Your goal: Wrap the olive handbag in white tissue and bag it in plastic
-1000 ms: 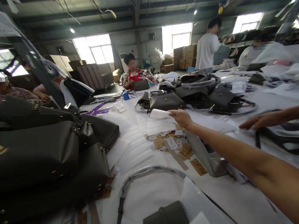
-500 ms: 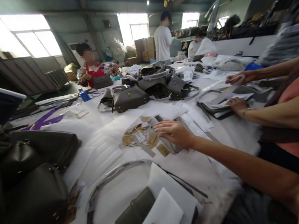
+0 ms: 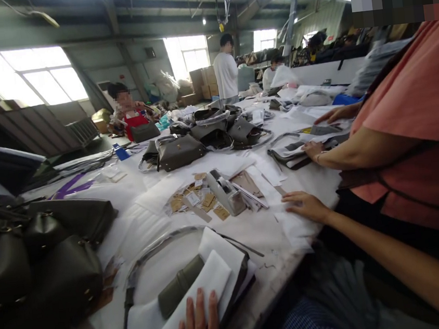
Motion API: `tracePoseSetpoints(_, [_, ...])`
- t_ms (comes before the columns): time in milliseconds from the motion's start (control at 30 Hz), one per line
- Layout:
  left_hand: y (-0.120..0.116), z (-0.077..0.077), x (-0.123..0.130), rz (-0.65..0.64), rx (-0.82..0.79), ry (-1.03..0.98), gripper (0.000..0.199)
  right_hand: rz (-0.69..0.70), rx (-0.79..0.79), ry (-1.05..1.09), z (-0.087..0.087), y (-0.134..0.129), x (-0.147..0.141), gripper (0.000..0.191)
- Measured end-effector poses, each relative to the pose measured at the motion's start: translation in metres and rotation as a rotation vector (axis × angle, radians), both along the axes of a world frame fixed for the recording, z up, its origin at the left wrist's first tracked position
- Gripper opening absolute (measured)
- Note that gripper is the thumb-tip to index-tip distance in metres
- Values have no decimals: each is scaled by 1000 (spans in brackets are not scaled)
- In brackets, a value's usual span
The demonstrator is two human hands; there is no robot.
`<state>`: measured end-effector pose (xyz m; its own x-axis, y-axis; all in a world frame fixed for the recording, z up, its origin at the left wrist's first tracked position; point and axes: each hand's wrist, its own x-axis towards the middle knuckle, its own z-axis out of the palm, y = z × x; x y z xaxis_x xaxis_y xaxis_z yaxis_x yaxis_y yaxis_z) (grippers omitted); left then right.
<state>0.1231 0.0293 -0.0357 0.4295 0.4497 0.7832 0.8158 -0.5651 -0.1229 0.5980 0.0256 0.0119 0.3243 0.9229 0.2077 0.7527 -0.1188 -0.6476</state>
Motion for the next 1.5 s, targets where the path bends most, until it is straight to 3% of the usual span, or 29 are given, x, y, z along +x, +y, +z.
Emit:
tracePoseSetpoints(200, [-7,7,-4,27,-79,64,60,-90,65,11,4,7,-4,37])
tracePoseSetpoints(400, [-9,9,-6,12,-141,59,60,-55,37,-40,15,9,-24,38])
tracePoseSetpoints(600, [-8,10,-9,-38,-194,16,54,-41,-53,-67,11,14,-22,31])
tracePoseSetpoints(800, [-10,12,-9,-38,-226,18,53,67,-39,-123,5,12,-18,30])
tracePoseSetpoints(967, [-11,14,-9,-42,-233,17,53,53,-25,-134,0,15,-17,28])
tracePoseSetpoints(1200, [-12,15,-8,-16,-223,54,57,17,30,-103,21,16,-29,36])
tracePoseSetpoints(1367, [-13,18,-8,-16,-236,47,56,171,25,-38,39,-12,-82,33])
tracePoseSetpoints(1500, [-14,19,-8,-31,-247,33,54,482,-169,158,48,-46,-126,30])
